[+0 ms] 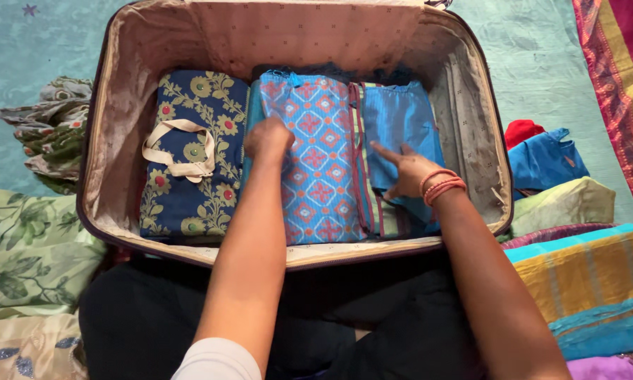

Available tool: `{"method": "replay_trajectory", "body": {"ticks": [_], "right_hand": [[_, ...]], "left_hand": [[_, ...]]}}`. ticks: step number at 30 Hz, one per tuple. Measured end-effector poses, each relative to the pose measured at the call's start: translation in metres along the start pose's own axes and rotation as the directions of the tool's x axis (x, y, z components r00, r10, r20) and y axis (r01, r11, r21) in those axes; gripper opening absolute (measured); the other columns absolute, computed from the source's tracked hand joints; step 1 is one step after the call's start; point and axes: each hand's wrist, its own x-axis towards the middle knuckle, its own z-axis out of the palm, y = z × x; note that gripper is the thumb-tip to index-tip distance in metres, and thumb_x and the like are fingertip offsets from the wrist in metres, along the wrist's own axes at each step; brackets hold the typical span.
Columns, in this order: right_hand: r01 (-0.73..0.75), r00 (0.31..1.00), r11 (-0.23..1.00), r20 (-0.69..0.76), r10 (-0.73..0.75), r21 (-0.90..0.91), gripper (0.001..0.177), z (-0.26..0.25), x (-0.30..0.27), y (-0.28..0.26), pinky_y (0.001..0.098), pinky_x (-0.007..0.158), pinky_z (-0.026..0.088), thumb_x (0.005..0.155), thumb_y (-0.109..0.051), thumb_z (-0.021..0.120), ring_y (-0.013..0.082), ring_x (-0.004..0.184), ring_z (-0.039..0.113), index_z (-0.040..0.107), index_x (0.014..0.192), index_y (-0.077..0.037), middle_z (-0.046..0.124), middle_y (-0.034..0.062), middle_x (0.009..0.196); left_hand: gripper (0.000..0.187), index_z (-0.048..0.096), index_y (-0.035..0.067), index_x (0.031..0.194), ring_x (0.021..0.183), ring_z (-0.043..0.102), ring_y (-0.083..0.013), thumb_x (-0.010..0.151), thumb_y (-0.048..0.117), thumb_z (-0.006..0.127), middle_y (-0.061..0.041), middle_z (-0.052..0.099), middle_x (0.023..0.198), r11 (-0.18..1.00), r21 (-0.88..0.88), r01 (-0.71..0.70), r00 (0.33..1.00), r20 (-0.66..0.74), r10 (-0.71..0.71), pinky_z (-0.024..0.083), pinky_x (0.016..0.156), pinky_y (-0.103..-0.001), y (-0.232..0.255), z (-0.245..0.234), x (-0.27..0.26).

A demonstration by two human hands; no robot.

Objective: The person packs a suitcase by hand by picking up folded clothes and placing them inside the main compartment one by one.

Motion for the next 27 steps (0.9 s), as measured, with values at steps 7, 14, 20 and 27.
{"method": "replay_trajectory", "body": {"ticks": [7,14,20,27], "right_hand": [[0.086,0.995,0.996,0.045,-0.085,-0.036,0.095,0.01,0.012,0.001,0.0429,0.11,0.048,0.059,-0.021,0.097,0.0429,0.133,0.053,0.058,0.143,-0.042,0.044,0.0235,0.15],[0.188,0.982,0.982,-0.025,-0.188,0.0,0.063,0.001,0.005,-0.006,0.0437,0.109,0.046,0.069,-0.032,0.092,0.0398,0.131,0.055,0.071,0.128,-0.036,0.049,0.0184,0.15],[0.213,0.902,0.942,-0.422,-0.088,0.26,0.044,-0.003,0.004,-0.009,0.0431,0.106,0.049,0.091,-0.036,0.071,0.0396,0.126,0.061,0.069,0.133,-0.02,0.061,0.0185,0.142],[0.375,0.714,0.759,-0.688,0.129,0.532,0.063,-0.016,0.005,-0.006,0.0449,0.097,0.052,0.104,-0.044,0.064,0.0396,0.117,0.068,0.046,0.152,-0.008,0.068,0.0254,0.125]], "left_hand": [[0.032,0.077,0.007,0.11,0.094,0.071,-0.0361,0.082,0.019,0.068,-0.018,0.073,0.103,0.935,-0.14,-0.327,0.941,0.048,0.336,0.057,0.078,-0.046,-0.001,0.024,0.043],[0.016,0.069,0.001,0.089,0.055,0.069,-0.0228,0.078,0.013,0.07,-0.01,0.071,0.074,0.573,-0.79,-0.218,0.84,0.146,0.522,0.059,0.048,-0.04,0.043,-0.007,-0.013],[0.024,0.064,0.001,0.095,0.058,0.07,-0.0205,0.08,0.015,0.076,-0.009,0.07,0.076,0.398,-0.884,-0.246,0.804,0.043,0.593,0.059,0.049,-0.038,0.072,0.009,-0.043],[0.017,0.062,0.01,0.113,0.079,0.074,-0.0194,0.098,0.018,0.063,-0.009,0.074,0.097,0.126,-0.988,0.091,0.575,0.155,0.803,0.063,0.069,-0.037,0.101,0.046,-0.072]]}}
